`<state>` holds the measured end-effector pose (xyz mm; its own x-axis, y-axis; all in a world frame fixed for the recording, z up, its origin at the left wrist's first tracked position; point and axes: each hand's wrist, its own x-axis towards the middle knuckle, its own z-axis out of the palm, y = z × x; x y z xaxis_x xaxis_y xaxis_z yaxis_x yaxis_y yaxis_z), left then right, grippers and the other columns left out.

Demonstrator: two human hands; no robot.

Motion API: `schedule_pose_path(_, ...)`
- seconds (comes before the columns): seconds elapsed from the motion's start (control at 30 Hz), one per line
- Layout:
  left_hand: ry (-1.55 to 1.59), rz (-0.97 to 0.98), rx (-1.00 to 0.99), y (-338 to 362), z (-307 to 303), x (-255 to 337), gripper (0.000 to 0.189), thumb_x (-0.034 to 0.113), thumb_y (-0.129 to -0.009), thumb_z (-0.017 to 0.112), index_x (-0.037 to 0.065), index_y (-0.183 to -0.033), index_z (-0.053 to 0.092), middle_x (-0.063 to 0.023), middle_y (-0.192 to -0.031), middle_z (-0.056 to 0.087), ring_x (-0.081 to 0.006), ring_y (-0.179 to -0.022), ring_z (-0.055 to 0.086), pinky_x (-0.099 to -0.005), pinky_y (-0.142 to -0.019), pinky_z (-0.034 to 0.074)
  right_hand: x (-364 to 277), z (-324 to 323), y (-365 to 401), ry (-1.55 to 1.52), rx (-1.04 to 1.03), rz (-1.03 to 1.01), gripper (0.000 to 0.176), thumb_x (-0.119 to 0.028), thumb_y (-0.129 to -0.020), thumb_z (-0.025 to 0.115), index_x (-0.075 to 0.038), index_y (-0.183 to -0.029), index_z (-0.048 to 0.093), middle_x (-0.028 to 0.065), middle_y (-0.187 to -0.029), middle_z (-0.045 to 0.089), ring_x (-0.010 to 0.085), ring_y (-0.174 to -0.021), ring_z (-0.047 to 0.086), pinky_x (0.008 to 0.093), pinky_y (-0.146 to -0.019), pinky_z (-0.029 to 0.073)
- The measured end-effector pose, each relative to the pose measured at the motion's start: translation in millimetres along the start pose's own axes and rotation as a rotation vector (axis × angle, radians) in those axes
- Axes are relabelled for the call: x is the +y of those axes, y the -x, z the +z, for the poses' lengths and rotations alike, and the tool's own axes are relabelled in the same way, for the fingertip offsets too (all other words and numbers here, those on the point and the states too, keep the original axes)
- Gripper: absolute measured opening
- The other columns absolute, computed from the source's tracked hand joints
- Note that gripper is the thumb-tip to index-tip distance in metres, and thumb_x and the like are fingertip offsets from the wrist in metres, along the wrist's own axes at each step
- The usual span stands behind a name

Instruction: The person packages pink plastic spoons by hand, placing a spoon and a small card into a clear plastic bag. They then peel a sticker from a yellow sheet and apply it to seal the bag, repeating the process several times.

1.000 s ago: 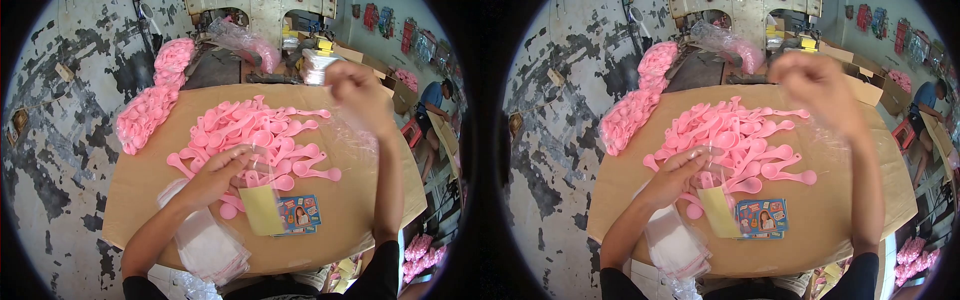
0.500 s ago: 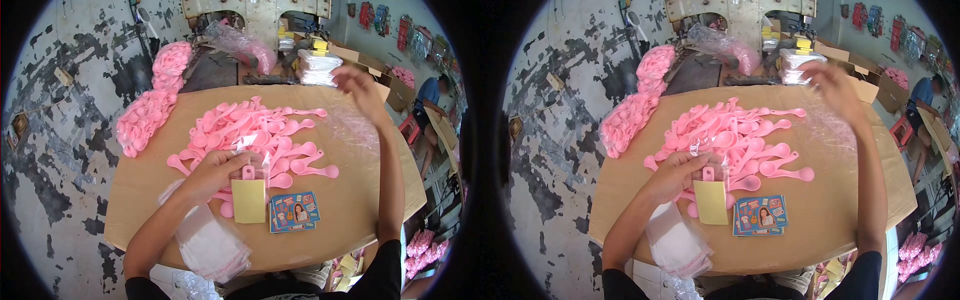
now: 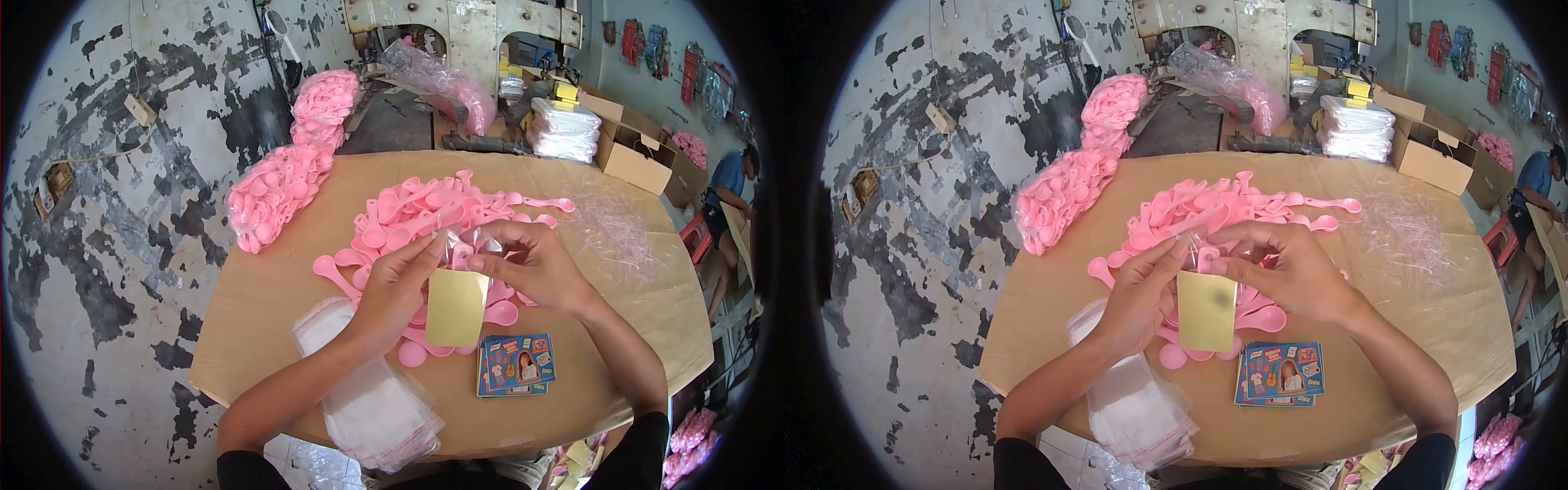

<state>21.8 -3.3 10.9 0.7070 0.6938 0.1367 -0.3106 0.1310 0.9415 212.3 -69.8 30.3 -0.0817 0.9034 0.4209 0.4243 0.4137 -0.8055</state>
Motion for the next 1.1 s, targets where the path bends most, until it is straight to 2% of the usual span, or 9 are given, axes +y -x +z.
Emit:
schedule_pose_path(0.1,-0.044,0.027,-0.018,2.6,-4.1,0.7,0.037,0.021,-0.103,0.041,0.0,-0.132,0.049,-0.0086,-0.112,0.062,-0.0152,-0.1,0.064,-0.0308,-0.084,0.057,-19.9,-3.4,2.5,-0.169,-0.096,0.193,0.024,-0.011,-0.089,0.068,-0.002,-0.112,0.067,-0.0007,-0.073,0.063,0.0014,-0.069,0.054,0.0202,-0.062,0.045)
schedule_pose_path(0.2,-0.018,0.063,-0.012,2.2,-0.2,-4.5,0.035,0.02,-0.103,0.042,0.001,-0.131,0.051,-0.0078,-0.112,0.062,-0.014,-0.098,0.064,-0.0308,-0.082,0.057,-25.7,-16.2,0.2,0.024,-0.17,0.228,0.022,-0.012,-0.09,0.067,-0.003,-0.11,0.068,0.0001,-0.074,0.064,0.0017,-0.07,0.054,0.0205,-0.064,0.045)
schedule_pose_path(0.3,-0.083,0.12,-0.03,1.2,-1.6,-1.7,0.033,0.019,-0.101,0.046,0.001,-0.128,0.052,-0.0072,-0.113,0.062,-0.0137,-0.098,0.063,-0.0308,-0.081,0.057,-15.4,-12.3,1.4,-0.01,-0.074,0.074,0.022,-0.006,-0.093,0.061,-0.002,-0.113,0.066,0.0008,-0.086,0.068,0.0016,-0.073,0.055,0.0203,-0.062,0.047)
schedule_pose_path(0.43,-0.357,0.234,-0.098,-3.9,-10.6,5.6,0.032,0.016,-0.098,0.053,0.001,-0.126,0.054,-0.0072,-0.116,0.061,-0.0132,-0.101,0.063,-0.0307,-0.082,0.057,-18.5,-12.7,1.6,-0.015,-0.094,0.091,0.025,-0.002,-0.092,0.059,-0.003,-0.116,0.066,0.0016,-0.096,0.069,0.0031,-0.079,0.058,0.021,-0.07,0.049)
schedule_pose_path(0.6,-0.284,0.098,-0.204,-0.7,-14.7,19.9,0.03,0.015,-0.098,0.053,0.005,-0.126,0.051,-0.0095,-0.112,0.063,-0.014,-0.102,0.063,-0.0314,-0.081,0.056,-10.9,-14.4,0.9,-0.104,-0.076,0.038,0.028,0.0,-0.091,0.058,-0.004,-0.117,0.066,0.0028,-0.101,0.069,0.0052,-0.086,0.06,0.0231,-0.077,0.051)
schedule_pose_path(0.7,-0.264,0.112,-0.254,0.4,-10.8,15.1,0.029,0.016,-0.099,0.051,0.006,-0.126,0.049,-0.0104,-0.111,0.063,-0.0152,-0.102,0.063,-0.0316,-0.081,0.056,-20.3,-17.3,1.6,-0.121,-0.097,0.117,0.027,0.0,-0.091,0.058,-0.005,-0.116,0.067,0.002,-0.1,0.069,0.0048,-0.085,0.059,0.0235,-0.076,0.05)
schedule_pose_path(0.83,-0.308,0.037,-0.247,-0.3,-16.1,12.9,0.027,0.017,-0.101,0.047,0.005,-0.125,0.05,-0.0101,-0.115,0.061,-0.0161,-0.102,0.063,-0.0311,-0.081,0.056,-6.8,-21.2,0.9,-0.054,-0.07,0.031,0.033,0.011,-0.079,0.059,-0.004,-0.105,0.071,0.0019,-0.083,0.066,0.007,-0.078,0.057,0.0239,-0.067,0.046)
schedule_pose_path(1.03,-0.497,0.446,-0.345,-11.8,-26.9,2.5,0.024,0.006,-0.099,0.042,0.003,-0.119,0.055,-0.0082,-0.118,0.059,-0.0147,-0.102,0.062,-0.0294,-0.08,0.056,-15.9,-37.2,-3.7,0.204,-0.264,-0.308,0.036,0.009,-0.072,0.059,-0.008,-0.1,0.074,0.0055,-0.079,0.068,0.0159,-0.076,0.061,0.0303,-0.073,0.048)
schedule_pose_path(1.1,-0.512,0.409,-0.35,-9.1,-24.4,5.4,0.026,0.002,-0.098,0.039,0.002,-0.117,0.057,-0.0076,-0.115,0.059,-0.0141,-0.104,0.061,-0.0284,-0.084,0.053,-16.9,-40.7,-2.8,0.249,-0.293,-0.33,0.035,0.008,-0.07,0.059,-0.008,-0.097,0.074,0.0053,-0.076,0.067,0.0187,-0.075,0.06,0.0323,-0.074,0.047)
